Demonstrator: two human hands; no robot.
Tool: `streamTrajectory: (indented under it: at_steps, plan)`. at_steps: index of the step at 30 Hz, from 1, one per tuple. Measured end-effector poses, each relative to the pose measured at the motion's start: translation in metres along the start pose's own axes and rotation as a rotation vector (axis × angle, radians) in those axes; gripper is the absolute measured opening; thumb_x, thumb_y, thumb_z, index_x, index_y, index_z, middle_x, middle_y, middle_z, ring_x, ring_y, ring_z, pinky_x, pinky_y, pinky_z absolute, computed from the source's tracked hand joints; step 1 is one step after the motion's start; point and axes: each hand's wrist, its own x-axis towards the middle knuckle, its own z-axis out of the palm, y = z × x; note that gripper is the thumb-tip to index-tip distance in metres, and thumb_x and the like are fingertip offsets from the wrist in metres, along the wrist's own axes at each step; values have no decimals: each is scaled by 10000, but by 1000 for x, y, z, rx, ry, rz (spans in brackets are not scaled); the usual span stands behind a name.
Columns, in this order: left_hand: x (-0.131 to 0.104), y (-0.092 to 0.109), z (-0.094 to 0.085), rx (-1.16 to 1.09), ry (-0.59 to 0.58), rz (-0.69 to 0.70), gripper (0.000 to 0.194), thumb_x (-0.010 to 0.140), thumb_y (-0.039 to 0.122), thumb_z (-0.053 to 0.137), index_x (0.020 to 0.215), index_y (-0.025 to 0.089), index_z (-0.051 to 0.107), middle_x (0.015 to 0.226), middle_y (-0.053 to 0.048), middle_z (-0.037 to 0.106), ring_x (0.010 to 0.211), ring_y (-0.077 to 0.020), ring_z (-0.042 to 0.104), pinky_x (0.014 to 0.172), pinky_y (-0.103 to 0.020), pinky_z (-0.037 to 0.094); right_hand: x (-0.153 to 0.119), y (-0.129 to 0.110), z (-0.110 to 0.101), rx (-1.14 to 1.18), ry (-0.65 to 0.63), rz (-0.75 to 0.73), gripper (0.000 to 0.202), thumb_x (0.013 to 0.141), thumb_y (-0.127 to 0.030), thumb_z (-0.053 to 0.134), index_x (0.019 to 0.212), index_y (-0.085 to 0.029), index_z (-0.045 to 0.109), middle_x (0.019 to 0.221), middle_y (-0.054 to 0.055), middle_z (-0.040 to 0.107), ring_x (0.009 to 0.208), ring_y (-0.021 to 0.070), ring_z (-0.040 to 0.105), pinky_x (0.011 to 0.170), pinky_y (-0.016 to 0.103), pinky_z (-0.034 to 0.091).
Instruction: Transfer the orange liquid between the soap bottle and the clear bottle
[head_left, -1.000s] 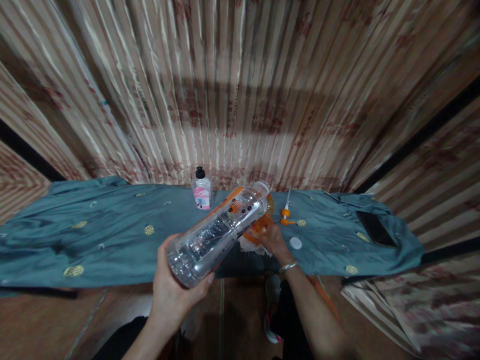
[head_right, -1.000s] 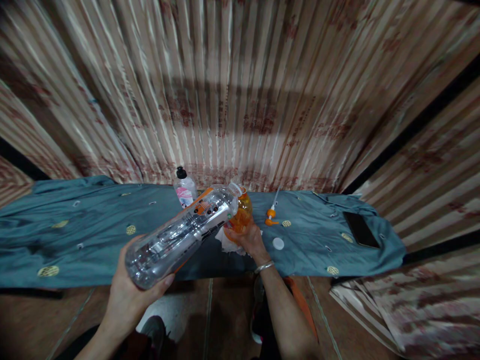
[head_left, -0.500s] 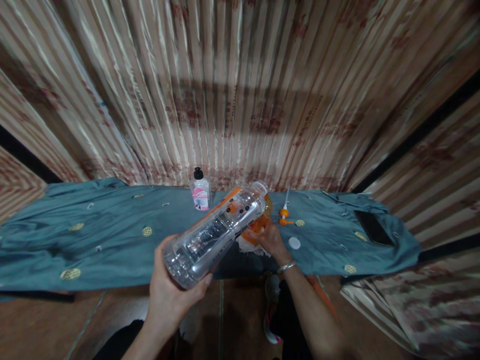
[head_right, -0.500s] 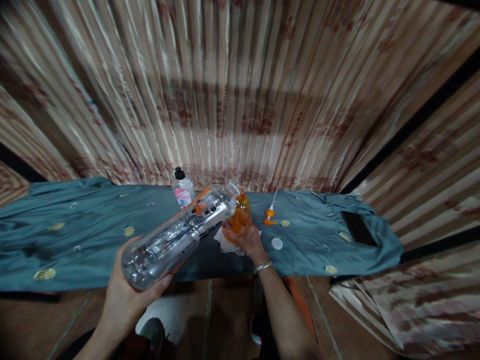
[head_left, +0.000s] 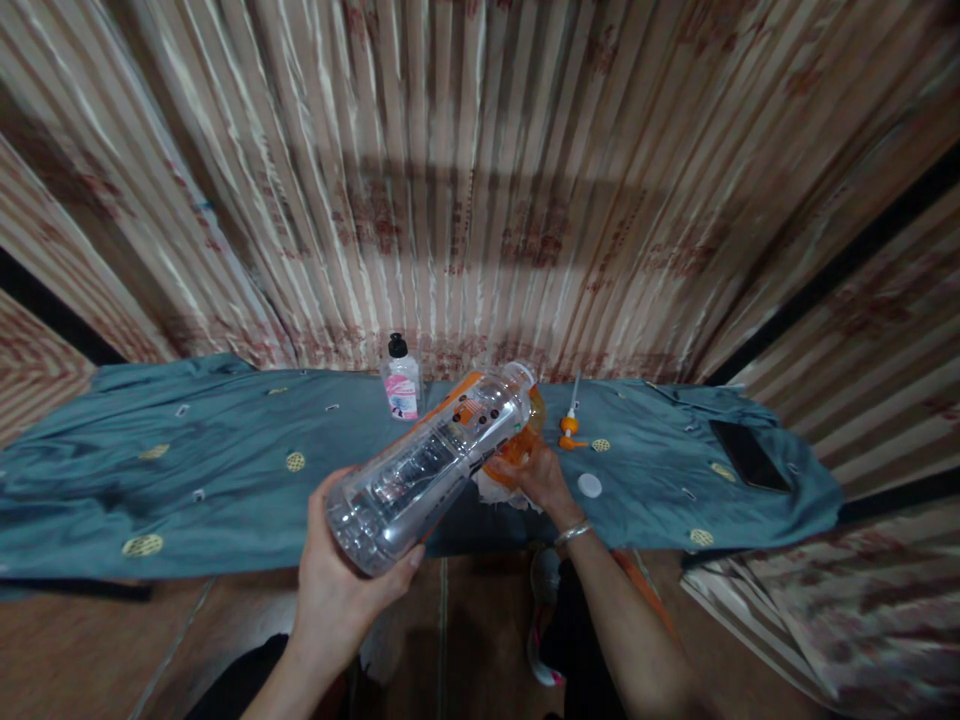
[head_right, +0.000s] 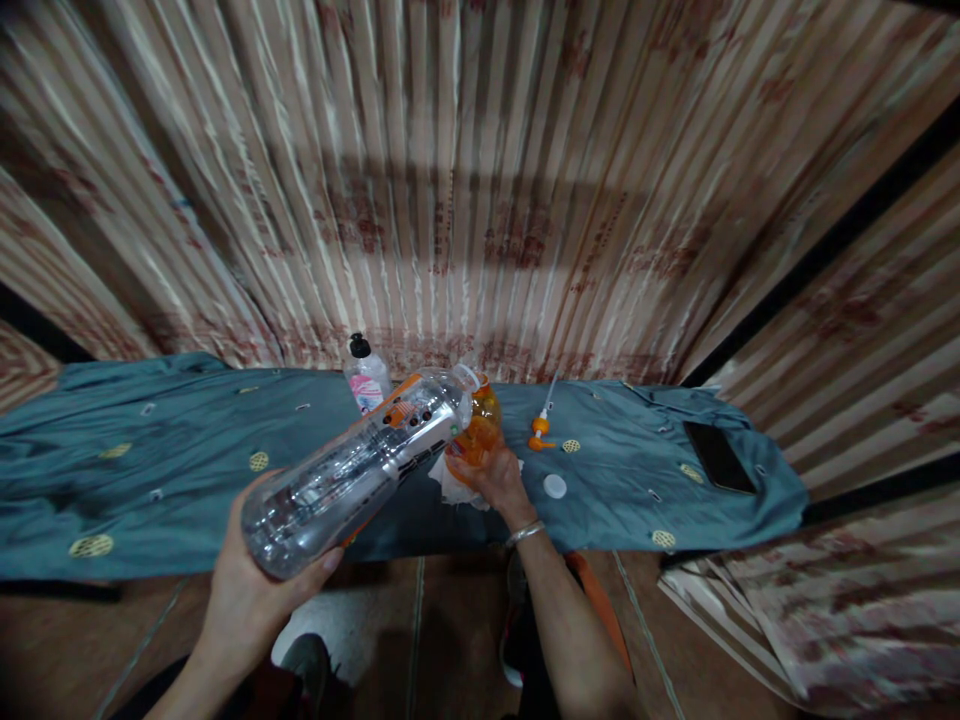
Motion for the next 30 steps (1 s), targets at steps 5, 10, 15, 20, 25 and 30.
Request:
streamTrajectory:
  at_steps: [5,10,15,20,25,30]
  plan:
    - [3,3,-2,18,-34,-14,914,612,566,1071,1359,266,638,1243,-80,806,1116,-351,856,1010,-506,710,0,2,2,-6,23,9,602,750,-465,1015,1257,-220,802,1212,166,955,1175,438,930,1078,586,758]
    - [-5,10,7,-18,17,-13,860,655,562,1035,1371,280,653,1241,-52,804,1112,-328,848,1035,-496,681,3,8,1,-42,4,-7,608,758,-494,1015,1264,-234,799,1200,154,954,1157,438,930,1068,599,753]
    - [5,4,-4,36,-60,1,907,639,577,1063,1370,265,626,1234,-77,826,1106,-359,876,1011,-527,719,3,9,-1,-64,1,-3,596,764,-498,1012,1250,-241,783,1218,153,957,1168,424,933,1102,603,747]
    - [14,-10,-15,73,-117,32,918,645,529,1068,1387,252,604,1244,-95,846,1096,-363,898,982,-519,745,3,5,0,-90,8,26,635,759,-464,1038,1283,-226,767,1273,171,958,1225,434,930,1120,585,750]
    - [16,-20,-19,114,-178,82,926,675,510,1083,1412,239,594,1261,-116,854,1108,-363,907,972,-504,753,3,6,2,-69,28,9,583,745,-426,1048,1223,-237,772,1228,159,966,1166,423,944,1078,566,772]
    - [16,-24,-21,100,-183,83,936,683,514,1082,1430,243,587,1266,-114,855,1096,-368,909,960,-516,756,4,12,1,-117,44,-18,572,725,-466,1065,1176,-252,786,1148,124,969,1107,411,945,1013,536,783]
